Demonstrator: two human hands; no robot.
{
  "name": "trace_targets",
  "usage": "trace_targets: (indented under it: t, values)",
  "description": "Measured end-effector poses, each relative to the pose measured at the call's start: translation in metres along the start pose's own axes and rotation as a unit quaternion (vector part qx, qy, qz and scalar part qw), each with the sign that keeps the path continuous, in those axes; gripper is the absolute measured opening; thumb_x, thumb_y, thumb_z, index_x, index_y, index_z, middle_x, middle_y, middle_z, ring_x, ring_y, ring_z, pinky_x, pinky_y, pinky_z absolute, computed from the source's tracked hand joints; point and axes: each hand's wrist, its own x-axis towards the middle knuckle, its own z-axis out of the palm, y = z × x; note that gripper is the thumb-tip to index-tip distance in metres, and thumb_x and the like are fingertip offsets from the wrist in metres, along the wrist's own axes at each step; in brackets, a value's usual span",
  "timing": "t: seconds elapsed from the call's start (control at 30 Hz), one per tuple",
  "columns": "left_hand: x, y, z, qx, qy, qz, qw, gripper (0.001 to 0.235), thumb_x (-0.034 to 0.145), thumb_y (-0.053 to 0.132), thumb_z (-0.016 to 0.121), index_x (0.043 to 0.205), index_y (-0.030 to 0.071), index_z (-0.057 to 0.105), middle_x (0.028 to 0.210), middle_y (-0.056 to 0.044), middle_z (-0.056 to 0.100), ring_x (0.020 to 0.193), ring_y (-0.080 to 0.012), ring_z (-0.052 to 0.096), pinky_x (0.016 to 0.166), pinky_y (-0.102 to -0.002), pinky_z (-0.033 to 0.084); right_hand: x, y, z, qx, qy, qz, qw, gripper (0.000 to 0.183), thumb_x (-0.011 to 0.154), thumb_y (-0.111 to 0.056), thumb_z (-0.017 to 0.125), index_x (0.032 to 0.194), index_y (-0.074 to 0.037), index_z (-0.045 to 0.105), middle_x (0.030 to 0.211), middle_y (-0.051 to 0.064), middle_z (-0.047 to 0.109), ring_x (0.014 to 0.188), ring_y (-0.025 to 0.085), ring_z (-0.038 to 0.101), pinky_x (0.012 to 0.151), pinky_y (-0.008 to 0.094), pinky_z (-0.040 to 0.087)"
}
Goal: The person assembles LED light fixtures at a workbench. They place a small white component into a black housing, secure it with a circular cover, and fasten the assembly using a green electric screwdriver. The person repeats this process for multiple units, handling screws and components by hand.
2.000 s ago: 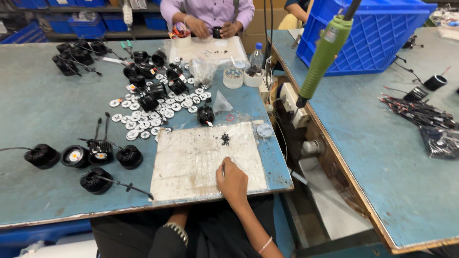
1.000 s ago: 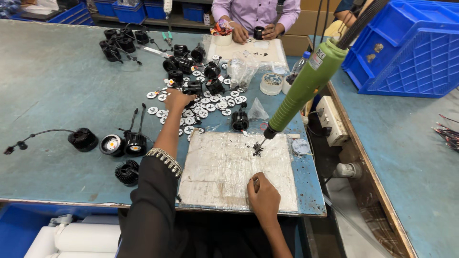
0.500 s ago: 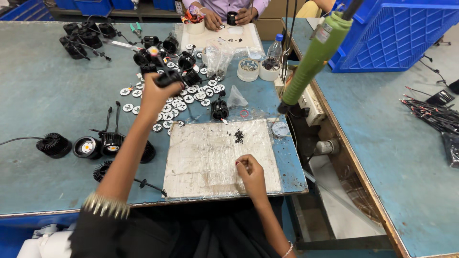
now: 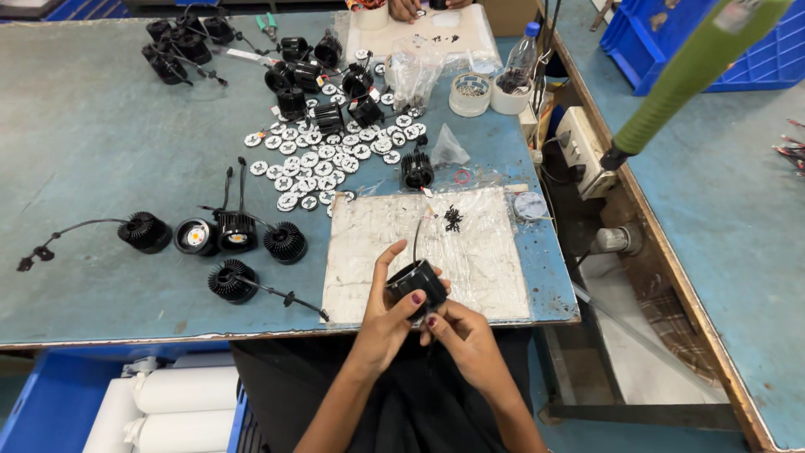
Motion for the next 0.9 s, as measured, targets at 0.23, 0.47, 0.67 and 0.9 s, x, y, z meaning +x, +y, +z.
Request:
trace_targets:
  t: [0.23,0.47,0.67,0.9]
  values:
    - [-0.004,-0.010,0.002,-0.072,-0.015,0.041,0.996,0.083,0.088,0.015,0.072,0.155,0.015,0.023,0.113,-0.019,0.062,0.103,-0.0280,0.068,0.082,-0.039,0.061,-0.009,0.002,-0.002,-0.017,-0.018,-0.023,0.999,0.025,0.102,-0.020,0.061,0.088,0.000,0.065,0.079,0.004,0.063,0.074,0.012,0.058,0.070,0.026,0.048]
    - [-0.005,-0.015,0.002,-0.131,-0.034,0.034,0.990,0.081,0.087,0.020,0.072,0.151,0.014,0.024,0.112,-0.020,0.061,0.103,-0.0286,0.068,0.093,-0.044,0.058,-0.016,0.006,-0.009,-0.109,-0.018,-0.072,0.991,0.029,0.100,-0.020,0.063,0.079,0.000,0.060,0.075,0.004,0.056,0.071,0.014,0.050,0.065,0.029,0.041]
    - [-0.005,-0.018,0.000,-0.177,-0.057,0.015,0.982,0.086,0.085,0.021,0.074,0.152,0.016,0.022,0.115,-0.019,0.060,0.105,-0.0298,0.068,0.096,-0.044,0.058,-0.021,0.016,-0.023,-0.131,-0.048,-0.119,0.983,0.031,0.099,-0.022,0.065,0.077,-0.002,0.056,0.080,0.004,0.052,0.073,0.015,0.047,0.068,0.031,0.038]
    - [0.003,-0.005,-0.008,-0.086,-0.152,0.037,0.984,0.097,0.084,0.025,0.077,0.160,0.015,0.017,0.115,-0.023,0.062,0.105,-0.0314,0.068,0.095,-0.044,0.059,-0.032,0.026,-0.027,-0.070,-0.058,-0.053,0.994,0.031,0.095,-0.028,0.070,0.096,0.002,0.061,0.099,0.012,0.060,0.089,0.020,0.056,0.080,0.033,0.044]
